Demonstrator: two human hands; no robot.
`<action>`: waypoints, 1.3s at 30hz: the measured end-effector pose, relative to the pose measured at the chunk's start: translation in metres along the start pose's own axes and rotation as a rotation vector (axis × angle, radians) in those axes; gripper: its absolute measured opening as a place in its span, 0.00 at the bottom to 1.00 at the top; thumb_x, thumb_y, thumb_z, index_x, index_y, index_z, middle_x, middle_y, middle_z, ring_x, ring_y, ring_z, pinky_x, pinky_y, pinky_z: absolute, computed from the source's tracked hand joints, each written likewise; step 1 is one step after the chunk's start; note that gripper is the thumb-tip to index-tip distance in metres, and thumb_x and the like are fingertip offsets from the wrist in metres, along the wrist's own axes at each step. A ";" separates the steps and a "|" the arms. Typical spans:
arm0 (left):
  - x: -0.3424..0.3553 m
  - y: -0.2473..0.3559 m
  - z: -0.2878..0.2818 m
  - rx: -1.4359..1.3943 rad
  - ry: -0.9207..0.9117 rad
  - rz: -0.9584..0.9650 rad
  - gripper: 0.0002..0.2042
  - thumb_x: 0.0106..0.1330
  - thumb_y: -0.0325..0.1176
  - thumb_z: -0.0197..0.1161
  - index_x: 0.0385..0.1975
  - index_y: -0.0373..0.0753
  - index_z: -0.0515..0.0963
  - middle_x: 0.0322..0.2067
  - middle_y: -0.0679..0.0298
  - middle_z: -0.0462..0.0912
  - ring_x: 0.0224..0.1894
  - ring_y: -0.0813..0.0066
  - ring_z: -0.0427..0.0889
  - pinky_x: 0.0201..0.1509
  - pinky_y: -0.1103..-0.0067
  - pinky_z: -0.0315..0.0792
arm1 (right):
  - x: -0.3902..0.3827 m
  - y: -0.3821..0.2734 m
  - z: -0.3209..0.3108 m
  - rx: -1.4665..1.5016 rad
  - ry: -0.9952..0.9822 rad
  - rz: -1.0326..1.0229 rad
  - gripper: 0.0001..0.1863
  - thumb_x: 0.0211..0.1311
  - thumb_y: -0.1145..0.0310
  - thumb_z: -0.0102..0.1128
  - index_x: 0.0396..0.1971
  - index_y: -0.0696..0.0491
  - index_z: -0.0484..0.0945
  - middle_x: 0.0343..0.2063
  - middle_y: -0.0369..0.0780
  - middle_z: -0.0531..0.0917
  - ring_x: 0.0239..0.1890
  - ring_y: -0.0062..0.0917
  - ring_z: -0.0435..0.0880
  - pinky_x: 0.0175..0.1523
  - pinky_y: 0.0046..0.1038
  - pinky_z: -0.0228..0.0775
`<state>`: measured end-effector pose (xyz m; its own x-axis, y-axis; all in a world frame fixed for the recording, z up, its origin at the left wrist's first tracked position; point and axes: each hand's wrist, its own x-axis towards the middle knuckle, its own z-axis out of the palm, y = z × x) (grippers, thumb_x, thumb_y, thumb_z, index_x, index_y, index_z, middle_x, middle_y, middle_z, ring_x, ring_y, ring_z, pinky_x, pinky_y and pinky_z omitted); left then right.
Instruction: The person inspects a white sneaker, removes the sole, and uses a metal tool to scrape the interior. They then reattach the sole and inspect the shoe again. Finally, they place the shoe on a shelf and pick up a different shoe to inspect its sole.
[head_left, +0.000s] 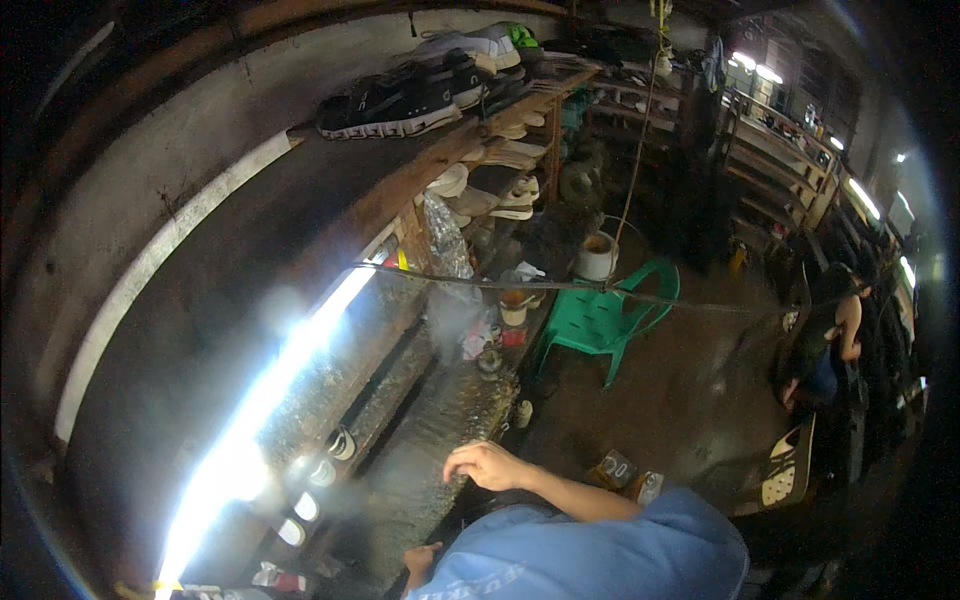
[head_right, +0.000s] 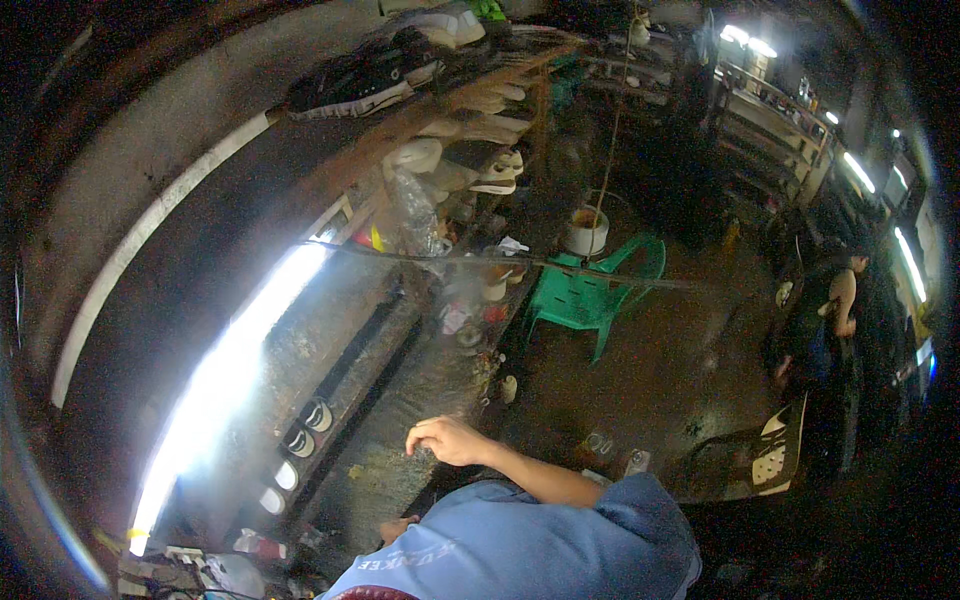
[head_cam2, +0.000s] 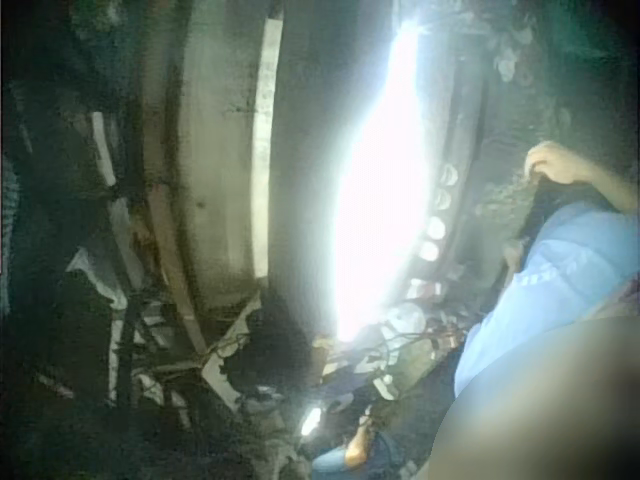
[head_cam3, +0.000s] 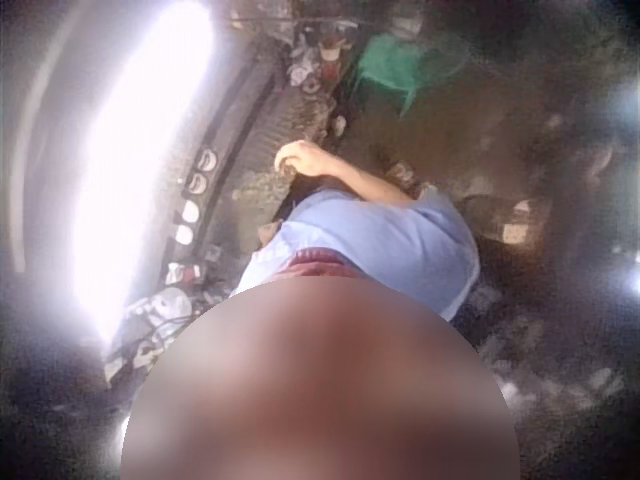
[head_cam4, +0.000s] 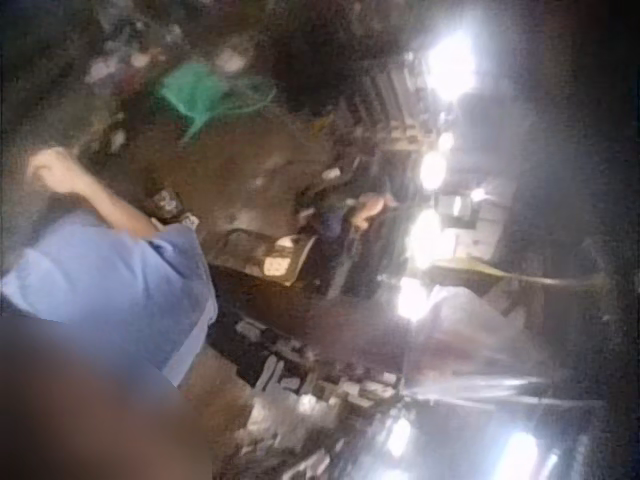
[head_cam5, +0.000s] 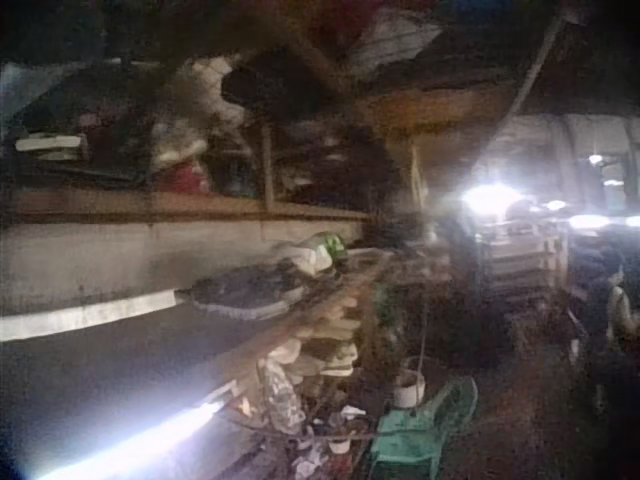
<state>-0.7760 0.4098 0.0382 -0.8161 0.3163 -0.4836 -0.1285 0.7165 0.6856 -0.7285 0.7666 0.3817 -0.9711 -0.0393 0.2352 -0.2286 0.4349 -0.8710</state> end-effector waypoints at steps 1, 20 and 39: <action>0.003 -0.005 -0.001 0.072 0.081 -0.049 0.10 0.65 0.35 0.70 0.28 0.35 0.90 0.28 0.57 0.92 0.29 0.72 0.86 0.33 0.69 0.78 | -0.003 -0.003 0.005 0.001 0.025 0.079 0.12 0.67 0.82 0.54 0.43 0.54 0.84 0.41 0.42 0.89 0.45 0.37 0.89 0.51 0.36 0.79; 0.033 -0.009 -0.009 -0.481 -0.306 -0.427 0.17 0.77 0.53 0.60 0.37 0.45 0.82 0.28 0.67 0.87 0.25 0.71 0.85 0.27 0.70 0.75 | -0.006 -0.010 -0.029 -0.141 0.445 0.389 0.17 0.80 0.54 0.54 0.40 0.55 0.77 0.28 0.50 0.84 0.34 0.50 0.86 0.38 0.47 0.73; 0.004 0.144 0.141 -0.540 -0.362 -0.726 0.26 0.65 0.52 0.73 0.58 0.42 0.83 0.57 0.59 0.83 0.53 0.60 0.83 0.59 0.65 0.76 | 0.048 0.057 -0.279 0.075 0.412 0.330 0.25 0.79 0.55 0.57 0.24 0.57 0.80 0.12 0.36 0.77 0.16 0.20 0.75 0.28 0.27 0.68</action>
<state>-0.7184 0.6021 0.0578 -0.2256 0.1470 -0.9631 -0.8466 0.4595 0.2685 -0.7690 1.0406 0.4640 -0.8885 0.4519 0.0801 0.0657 0.2980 -0.9523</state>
